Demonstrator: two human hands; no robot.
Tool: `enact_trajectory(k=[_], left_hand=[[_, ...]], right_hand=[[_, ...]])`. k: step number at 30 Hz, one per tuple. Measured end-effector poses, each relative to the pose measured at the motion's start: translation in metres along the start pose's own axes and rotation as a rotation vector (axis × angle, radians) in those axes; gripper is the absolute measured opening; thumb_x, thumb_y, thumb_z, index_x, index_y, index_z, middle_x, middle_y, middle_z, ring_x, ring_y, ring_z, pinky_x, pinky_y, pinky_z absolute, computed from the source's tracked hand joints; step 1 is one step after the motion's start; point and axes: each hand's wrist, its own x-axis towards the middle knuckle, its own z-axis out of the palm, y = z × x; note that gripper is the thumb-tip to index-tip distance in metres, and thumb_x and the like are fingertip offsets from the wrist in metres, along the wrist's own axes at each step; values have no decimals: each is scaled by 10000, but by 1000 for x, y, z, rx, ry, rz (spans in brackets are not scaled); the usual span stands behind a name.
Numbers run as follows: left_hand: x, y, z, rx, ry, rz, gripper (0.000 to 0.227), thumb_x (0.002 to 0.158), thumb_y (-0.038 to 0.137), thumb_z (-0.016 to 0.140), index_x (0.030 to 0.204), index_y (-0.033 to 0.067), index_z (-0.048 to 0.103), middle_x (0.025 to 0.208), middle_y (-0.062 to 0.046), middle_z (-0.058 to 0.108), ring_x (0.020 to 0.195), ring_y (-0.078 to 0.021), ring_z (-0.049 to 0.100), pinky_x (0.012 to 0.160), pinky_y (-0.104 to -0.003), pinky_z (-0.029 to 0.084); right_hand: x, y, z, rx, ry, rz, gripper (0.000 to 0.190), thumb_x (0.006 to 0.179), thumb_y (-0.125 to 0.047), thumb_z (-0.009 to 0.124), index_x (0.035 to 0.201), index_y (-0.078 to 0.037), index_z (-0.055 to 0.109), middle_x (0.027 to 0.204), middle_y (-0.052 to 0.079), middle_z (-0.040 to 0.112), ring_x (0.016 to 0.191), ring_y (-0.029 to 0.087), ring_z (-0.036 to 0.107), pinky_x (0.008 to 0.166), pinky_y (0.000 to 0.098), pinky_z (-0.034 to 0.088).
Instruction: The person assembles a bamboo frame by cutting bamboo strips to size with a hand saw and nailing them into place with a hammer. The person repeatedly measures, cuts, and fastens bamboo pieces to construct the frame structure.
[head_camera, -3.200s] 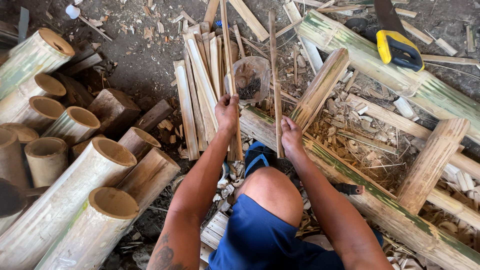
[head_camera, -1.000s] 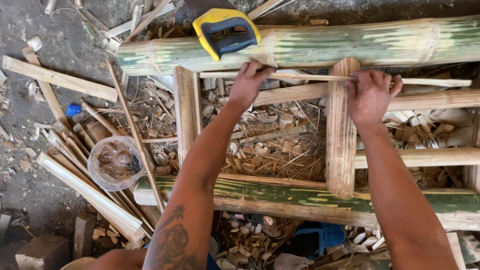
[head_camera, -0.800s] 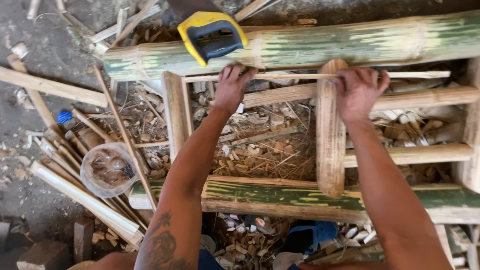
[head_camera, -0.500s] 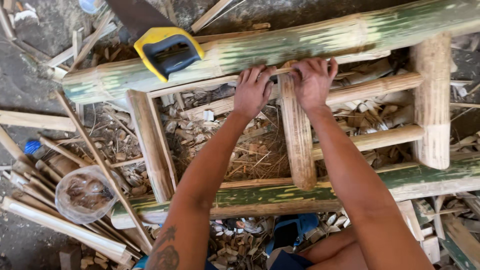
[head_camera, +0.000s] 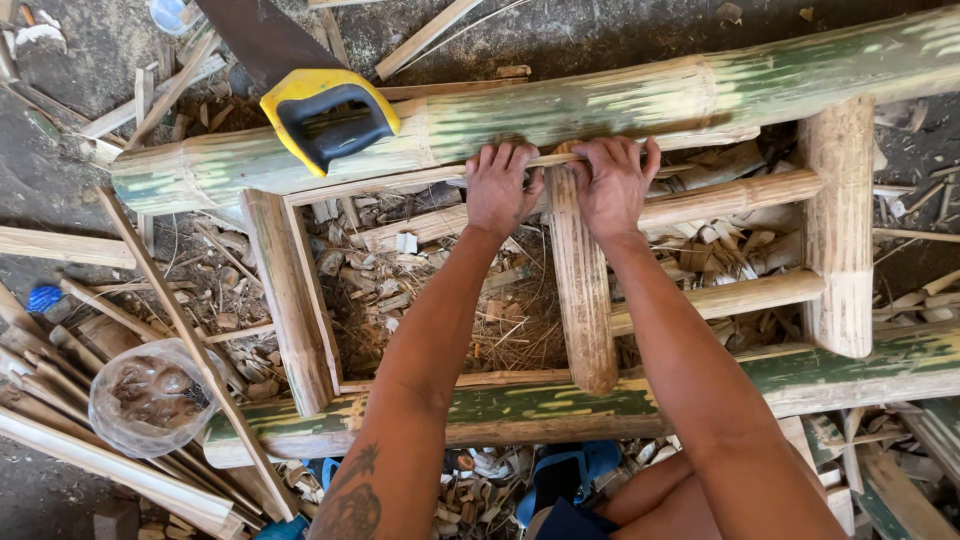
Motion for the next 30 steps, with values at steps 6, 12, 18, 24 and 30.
enact_trajectory(k=[6, 12, 18, 24, 30], left_hand=[[0, -5, 8, 56, -33, 10, 315, 932, 384, 670, 1159, 171, 624, 1075, -57, 583, 1051, -258, 521, 886, -441, 393], [0, -3, 8, 0, -22, -27, 308, 913, 371, 681, 1144, 173, 629, 1082, -40, 589, 1062, -252, 534, 913, -438, 397], [4, 0, 0, -29, 23, -5, 316, 889, 334, 703, 1138, 152, 634, 1098, -44, 601, 1064, -264, 546, 930, -447, 407], [5, 32, -45, -97, -47, -108, 329, 856, 286, 742, 1121, 125, 631, 1057, -80, 617, 1026, -269, 583, 917, -459, 486], [-19, -25, -143, -18, 91, -342, 256, 884, 295, 772, 1052, 141, 655, 968, -69, 677, 915, -268, 631, 827, -494, 493]], right_hand=[[0, 6, 9, -45, -27, 17, 160, 942, -226, 821, 1086, -185, 766, 1137, 28, 736, 1206, 244, 604, 1203, 575, 191], [-2, 6, 10, -54, -24, 14, 161, 948, -234, 819, 1087, -182, 757, 1144, 33, 730, 1221, 256, 599, 1208, 573, 186], [9, -2, 0, -29, -47, 39, 155, 921, -216, 825, 1059, -187, 763, 1102, 36, 738, 1168, 248, 617, 1190, 576, 225], [42, -28, -54, 133, -105, -4, 144, 965, -82, 761, 1068, -181, 772, 1072, 13, 765, 1065, 152, 672, 1107, 482, 437], [53, -135, -66, 657, 414, -109, 118, 1077, 18, 683, 1181, -37, 675, 1131, 87, 611, 987, 179, 592, 892, 295, 490]])
